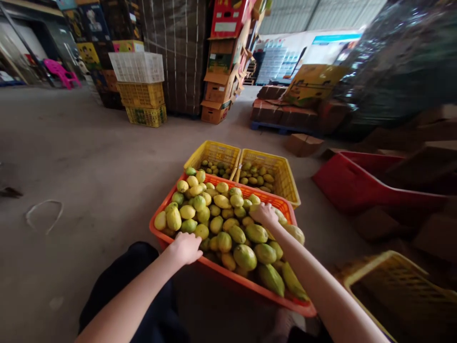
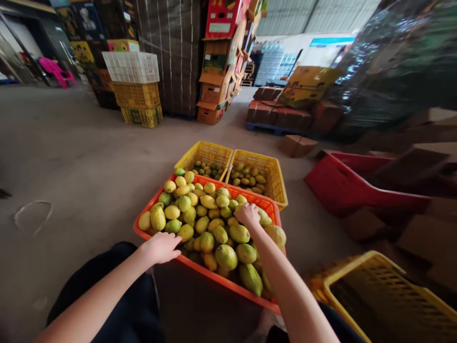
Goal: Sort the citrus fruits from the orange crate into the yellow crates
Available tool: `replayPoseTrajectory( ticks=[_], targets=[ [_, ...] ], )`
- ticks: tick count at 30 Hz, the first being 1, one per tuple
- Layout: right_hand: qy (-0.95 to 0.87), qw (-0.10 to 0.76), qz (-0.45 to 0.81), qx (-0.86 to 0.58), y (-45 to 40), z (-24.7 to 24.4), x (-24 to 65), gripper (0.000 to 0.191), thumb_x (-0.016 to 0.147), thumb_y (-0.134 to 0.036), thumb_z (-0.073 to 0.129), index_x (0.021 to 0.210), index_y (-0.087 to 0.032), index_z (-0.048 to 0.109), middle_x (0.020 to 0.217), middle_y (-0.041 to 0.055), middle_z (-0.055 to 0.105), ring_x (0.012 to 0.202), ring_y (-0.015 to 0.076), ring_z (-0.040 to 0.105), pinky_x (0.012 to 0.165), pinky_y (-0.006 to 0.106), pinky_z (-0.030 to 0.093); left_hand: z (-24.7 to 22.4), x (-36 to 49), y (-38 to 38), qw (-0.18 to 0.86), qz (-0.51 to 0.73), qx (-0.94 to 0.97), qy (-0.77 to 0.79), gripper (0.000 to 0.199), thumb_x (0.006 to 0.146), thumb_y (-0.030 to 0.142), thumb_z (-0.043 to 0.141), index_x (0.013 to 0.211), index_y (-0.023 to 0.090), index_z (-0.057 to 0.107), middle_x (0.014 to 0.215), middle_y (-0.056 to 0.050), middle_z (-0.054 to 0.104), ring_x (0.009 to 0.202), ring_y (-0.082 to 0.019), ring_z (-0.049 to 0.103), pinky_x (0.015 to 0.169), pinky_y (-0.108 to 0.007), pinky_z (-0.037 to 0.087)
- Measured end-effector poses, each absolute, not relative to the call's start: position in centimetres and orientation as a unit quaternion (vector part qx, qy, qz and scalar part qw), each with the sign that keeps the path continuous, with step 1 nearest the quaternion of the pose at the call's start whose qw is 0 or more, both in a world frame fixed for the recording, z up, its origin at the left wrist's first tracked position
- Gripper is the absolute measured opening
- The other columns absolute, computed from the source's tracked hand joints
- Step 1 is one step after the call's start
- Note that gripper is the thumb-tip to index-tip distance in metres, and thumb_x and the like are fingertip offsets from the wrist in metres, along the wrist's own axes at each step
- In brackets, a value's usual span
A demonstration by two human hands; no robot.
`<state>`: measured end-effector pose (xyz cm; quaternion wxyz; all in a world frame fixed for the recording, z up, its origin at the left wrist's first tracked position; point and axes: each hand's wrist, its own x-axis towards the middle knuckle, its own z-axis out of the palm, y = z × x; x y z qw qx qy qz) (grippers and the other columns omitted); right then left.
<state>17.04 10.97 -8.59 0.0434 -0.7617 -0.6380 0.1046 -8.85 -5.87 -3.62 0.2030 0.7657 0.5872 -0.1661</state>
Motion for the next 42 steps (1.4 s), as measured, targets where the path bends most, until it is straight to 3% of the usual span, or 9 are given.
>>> replayPoseTrajectory(
  ticks=[3,9,14,18,23,27,32,39,42],
  targets=[
    [-0.62,0.099,0.103,-0.772,11.1,-9.3,15.7,0.043,0.08,-0.026,0.075,0.115,-0.003,0.066,0.126,0.0371,0.059,0.125,0.0497,0.057,0.087,0.055,0.052,-2.9,-8.6,-5.5,0.194,-0.165,0.763,0.594,0.043,0.099,0.035,0.05,0.129,0.011,0.069,0.125,-0.022,0.074,0.116,-0.035,0.071,0.098,-0.045,0.053],
    [-0.623,0.189,0.107,-0.751,10.5,-11.4,16.5,0.046,0.071,-0.014,0.074,0.114,-0.007,0.06,0.118,0.0351,0.063,0.125,0.0552,0.054,0.086,0.063,0.049,-2.2,-8.2,-4.9,0.205,-0.16,0.764,0.59,0.042,0.099,0.034,0.052,0.129,0.009,0.068,0.125,-0.023,0.074,0.115,-0.036,0.072,0.098,-0.045,0.054],
    [-0.652,0.29,0.135,-0.687,10.0,-11.3,17.3,0.034,0.069,-0.024,0.075,0.096,-0.023,0.054,0.1,0.0176,0.067,0.116,0.0424,0.059,0.086,0.051,0.049,-2.5,-8.4,-4.4,0.207,-0.164,0.763,0.59,0.042,0.099,0.034,0.052,0.128,0.009,0.068,0.126,-0.022,0.074,0.116,-0.036,0.072,0.099,-0.045,0.054],
    [-0.65,0.344,0.125,-0.666,8.2,-7.6,16.8,0.047,0.062,-0.033,0.079,0.098,-0.024,0.051,0.096,0.0116,0.066,0.105,0.0371,0.061,0.088,0.05,0.049,-2.9,-9.4,-2.8,0.215,-0.129,0.762,0.597,0.034,0.098,0.037,0.056,0.12,0.017,0.072,0.126,-0.017,0.075,0.116,-0.034,0.072,0.097,-0.043,0.054],
    [-0.493,0.597,0.292,-0.561,3.7,0.4,17.5,0.073,0.043,-0.043,0.092,0.102,-0.025,0.054,0.084,0.0003,0.064,0.074,0.0212,0.06,0.067,0.037,0.051,-3.8,-10.1,1.4,0.197,-0.089,0.734,0.644,0.043,0.092,0.034,0.067,0.131,0.017,0.065,0.134,-0.019,0.07,0.125,-0.035,0.065,0.104,-0.045,0.051],
    [-0.33,0.758,0.402,-0.394,-1.1,5.6,19.6,0.045,0.053,-0.038,0.086,0.089,-0.023,0.064,0.093,0.001,0.067,0.083,0.0161,0.064,0.072,0.03,0.056,-5.8,-9.3,3.6,0.129,-0.016,0.715,0.687,0.059,0.098,0.029,0.059,0.154,0.019,0.043,0.158,-0.02,0.048,0.146,-0.037,0.046,0.119,-0.051,0.038],
    [-0.048,0.676,0.584,-0.447,-6.2,5.1,22.1,0.031,0.085,-0.048,0.061,0.101,-0.023,0.068,0.099,0.0097,0.074,0.076,0.0215,0.071,0.049,0.028,0.055,-8.6,-8.2,4.3,0.173,0.172,0.646,0.723,0.057,0.085,0.024,0.079,0.137,0.015,0.058,0.148,-0.018,0.055,0.135,-0.038,0.051,0.109,-0.044,0.045],
    [0.046,0.59,0.669,-0.45,-7.8,0.3,23.7,0.023,0.091,-0.037,0.056,0.107,-0.022,0.065,0.083,0.0072,0.076,0.066,0.0215,0.071,0.048,0.028,0.058,-6.5,-6.9,6.8,0.252,0.296,0.584,0.712,0.043,0.063,0.017,0.093,0.093,0.017,0.063,0.109,-0.011,0.069,0.121,-0.037,0.061,0.104,-0.045,0.047],
    [-0.007,0.6,0.67,-0.437,-6.1,0.6,23.0,0.025,0.086,-0.041,0.066,0.102,-0.022,0.066,0.087,0.0059,0.078,0.068,0.0212,0.073,0.052,0.03,0.06,-4.4,-5.4,6.8,0.343,0.364,0.563,0.658,0.029,0.078,0.027,0.084,0.094,0.016,0.062,0.098,-0.008,0.071,0.108,-0.028,0.068,0.1,-0.042,0.053]
  ],
)
